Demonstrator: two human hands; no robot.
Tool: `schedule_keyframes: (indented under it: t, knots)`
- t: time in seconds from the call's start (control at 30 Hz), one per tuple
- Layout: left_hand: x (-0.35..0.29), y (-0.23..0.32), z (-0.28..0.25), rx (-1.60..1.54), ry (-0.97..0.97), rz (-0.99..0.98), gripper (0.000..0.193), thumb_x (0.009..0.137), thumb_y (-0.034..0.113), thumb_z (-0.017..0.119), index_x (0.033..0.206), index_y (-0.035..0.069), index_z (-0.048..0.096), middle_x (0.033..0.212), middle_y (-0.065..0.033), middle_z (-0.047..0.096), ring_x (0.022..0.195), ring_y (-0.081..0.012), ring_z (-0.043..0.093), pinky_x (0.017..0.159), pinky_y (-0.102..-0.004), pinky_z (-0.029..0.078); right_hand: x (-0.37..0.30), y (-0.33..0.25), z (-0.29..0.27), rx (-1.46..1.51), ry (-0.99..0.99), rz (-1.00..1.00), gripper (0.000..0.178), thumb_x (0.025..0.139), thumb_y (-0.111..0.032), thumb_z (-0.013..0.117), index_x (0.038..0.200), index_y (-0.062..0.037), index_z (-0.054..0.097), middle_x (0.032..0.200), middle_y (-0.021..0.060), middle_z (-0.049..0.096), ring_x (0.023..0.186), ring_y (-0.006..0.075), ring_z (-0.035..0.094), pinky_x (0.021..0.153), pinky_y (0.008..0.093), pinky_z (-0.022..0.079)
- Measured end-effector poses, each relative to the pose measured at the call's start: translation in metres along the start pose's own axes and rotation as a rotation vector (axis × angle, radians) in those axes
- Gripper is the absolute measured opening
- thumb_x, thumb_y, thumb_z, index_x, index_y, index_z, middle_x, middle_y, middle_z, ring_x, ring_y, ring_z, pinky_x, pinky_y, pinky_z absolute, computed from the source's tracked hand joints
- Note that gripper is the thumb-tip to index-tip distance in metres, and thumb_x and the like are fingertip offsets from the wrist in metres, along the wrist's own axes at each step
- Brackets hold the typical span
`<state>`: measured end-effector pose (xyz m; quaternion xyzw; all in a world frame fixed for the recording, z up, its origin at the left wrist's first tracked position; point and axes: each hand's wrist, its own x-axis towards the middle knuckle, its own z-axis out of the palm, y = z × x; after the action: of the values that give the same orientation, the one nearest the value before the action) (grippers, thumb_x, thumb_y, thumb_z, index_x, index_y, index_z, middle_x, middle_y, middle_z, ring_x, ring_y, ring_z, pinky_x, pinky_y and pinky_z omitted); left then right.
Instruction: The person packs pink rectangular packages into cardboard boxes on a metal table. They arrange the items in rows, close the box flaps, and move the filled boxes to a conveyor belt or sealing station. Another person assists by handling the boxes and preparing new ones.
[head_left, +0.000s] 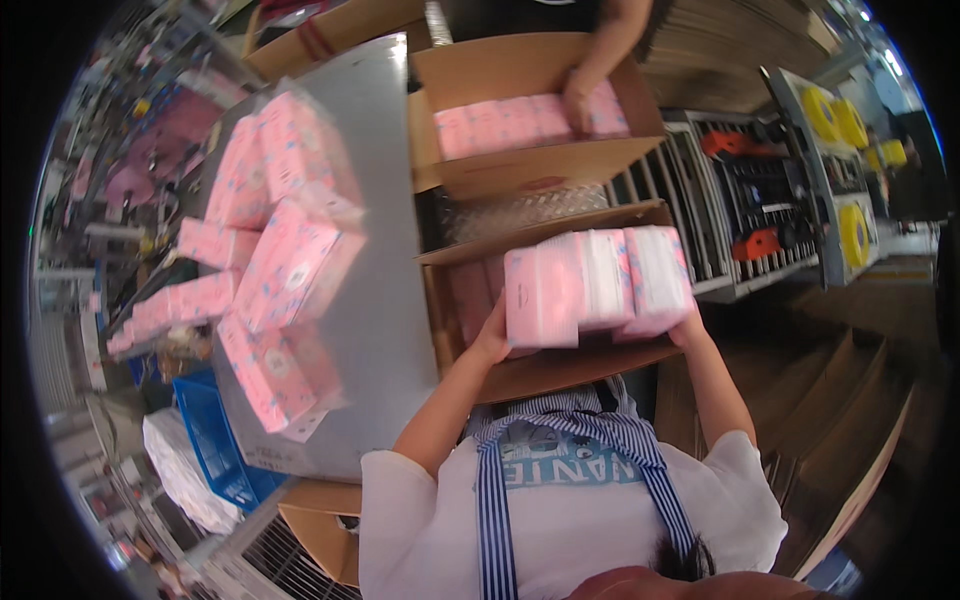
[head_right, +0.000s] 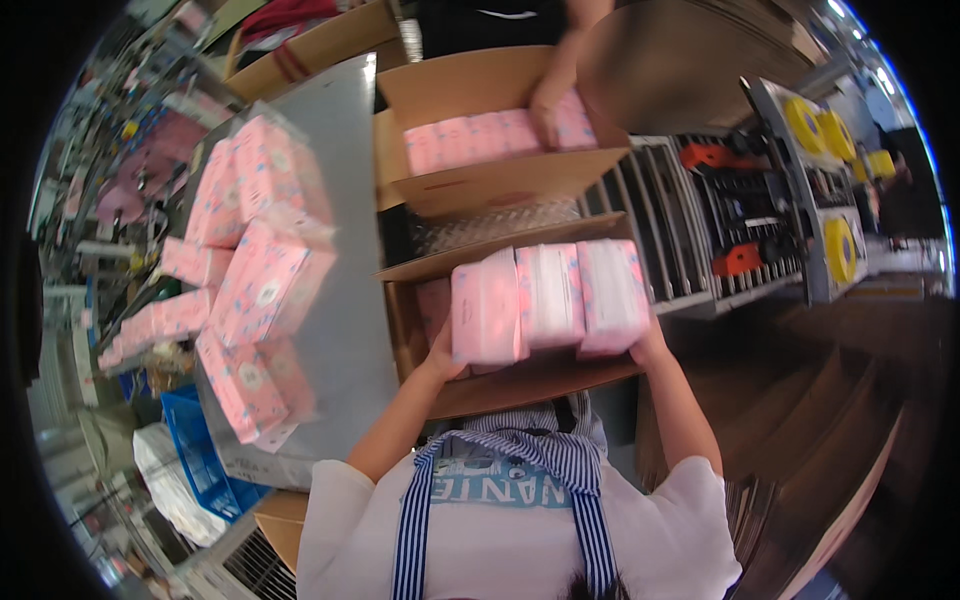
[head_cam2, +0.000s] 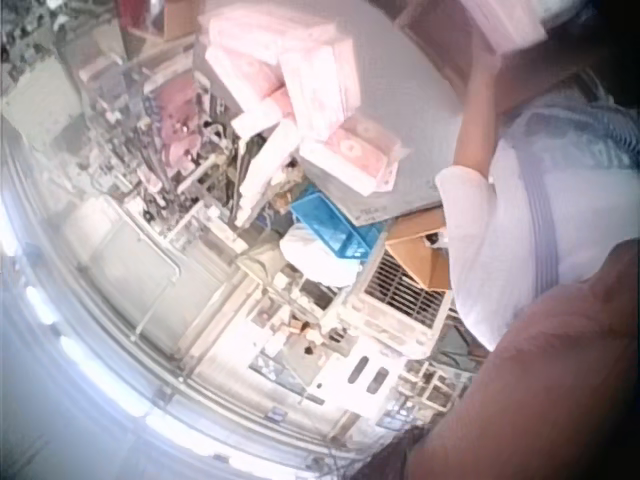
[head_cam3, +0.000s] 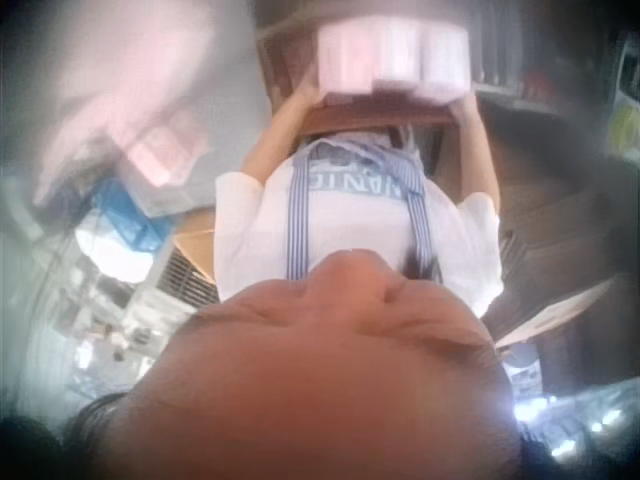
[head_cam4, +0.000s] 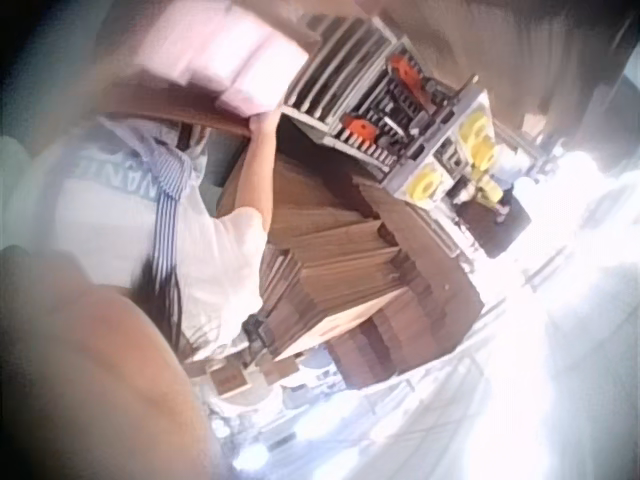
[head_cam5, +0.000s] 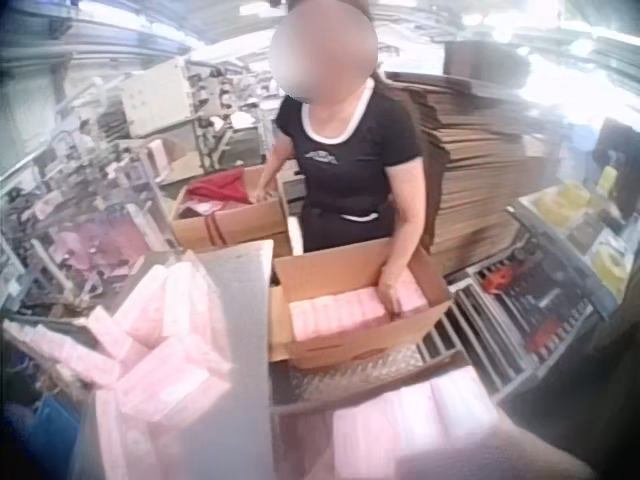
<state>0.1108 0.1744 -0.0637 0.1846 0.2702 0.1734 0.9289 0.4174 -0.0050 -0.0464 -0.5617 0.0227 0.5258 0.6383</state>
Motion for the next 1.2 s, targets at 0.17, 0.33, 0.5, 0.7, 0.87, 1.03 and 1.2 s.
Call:
schedule_keyframes:
  t: [0.17, 0.33, 0.5, 0.7, 0.87, 1.03, 1.2]
  knots:
    - [0.076, -0.026, 0.021, 0.307, 0.646, -0.303, 0.056, 0.085, 0.029, 0.064, 0.131, 0.003, 0.045, 0.132, -0.0153, 0.049, 0.121, -0.0307, 0.048, 0.099, -0.0443, 0.041, 0.025, -0.003, 0.013, -0.645, 0.086, -0.506, 0.039, 0.09, -0.017, 0.053, 0.126, -0.0031, 0.052, 0.125, 0.017, 0.055, 0.116, 0.0291, 0.052, 0.099, 0.0372, 0.041]
    - [0.071, -0.066, -0.005, 1.742, 0.478, 0.279, 0.051, 0.076, 0.026, 0.068, 0.118, 0.001, 0.053, 0.12, -0.027, 0.051, 0.112, -0.0421, 0.05, 0.094, -0.0456, 0.043, 0.029, -0.001, 0.094, -1.863, -0.247, -0.097, 0.088, 0.075, -0.028, 0.073, 0.146, -0.0161, 0.022, 0.153, 0.0135, 0.014, 0.141, 0.0387, 0.009, 0.103, 0.0618, 0.029]
    - [0.071, -0.051, -0.028, 1.677, 0.251, 0.232, 0.047, 0.079, 0.024, 0.067, 0.119, 0.001, 0.056, 0.123, -0.0227, 0.053, 0.115, -0.0363, 0.051, 0.097, -0.042, 0.043, 0.143, 0.018, 0.116, -2.049, -0.287, 0.207, 0.099, 0.068, -0.044, 0.077, 0.146, -0.0184, 0.021, 0.152, 0.0125, 0.018, 0.139, 0.0396, 0.015, 0.1, 0.0575, 0.037]
    - [0.003, 0.009, 0.004, 0.976, 0.435, 0.413, 0.036, 0.089, 0.018, 0.062, 0.12, 0.001, 0.057, 0.117, -0.013, 0.062, 0.106, -0.0194, 0.06, 0.09, -0.0292, 0.047, 0.238, 0.079, 0.043, -1.918, -0.199, -0.05, 0.065, 0.075, -0.032, 0.068, 0.134, -0.0145, 0.045, 0.144, 0.0118, 0.037, 0.129, 0.0323, 0.039, 0.091, 0.0473, 0.047]
    - [-0.187, -0.02, -0.071, 0.742, 1.39, 0.836, 0.025, 0.087, 0.003, 0.056, 0.112, -0.002, 0.059, 0.109, -0.0119, 0.062, 0.103, -0.021, 0.057, 0.092, -0.0333, 0.045, 0.135, 0.12, 0.076, -1.602, -0.333, -0.447, 0.055, 0.081, -0.009, 0.049, 0.135, -0.0097, 0.038, 0.132, 0.0173, 0.043, 0.122, 0.0414, 0.04, 0.099, 0.0495, 0.038]
    - [-0.329, -0.092, -0.13, 0.519, 2.45, 0.62, 0.02, 0.082, 0.0, 0.055, 0.102, -0.004, 0.059, 0.098, -0.0163, 0.063, 0.086, -0.0279, 0.061, 0.08, -0.0365, 0.049, 0.099, 0.112, 0.093, -1.932, -0.616, -0.887, 0.063, 0.082, -0.013, 0.051, 0.142, -0.018, 0.032, 0.143, 0.0118, 0.036, 0.138, 0.0337, 0.023, 0.103, 0.064, 0.024]
    - [-0.289, -0.109, -0.171, 0.655, 2.26, -0.175, 0.019, 0.082, 0.001, 0.056, 0.1, -0.004, 0.058, 0.096, -0.0171, 0.064, 0.086, -0.0298, 0.061, 0.079, -0.0379, 0.049, 0.239, 0.167, 0.115, -2.094, -0.195, -0.485, 0.057, 0.088, -0.02, 0.044, 0.143, -0.0219, 0.032, 0.148, 0.0077, 0.033, 0.141, 0.0315, 0.019, 0.107, 0.0634, 0.017]
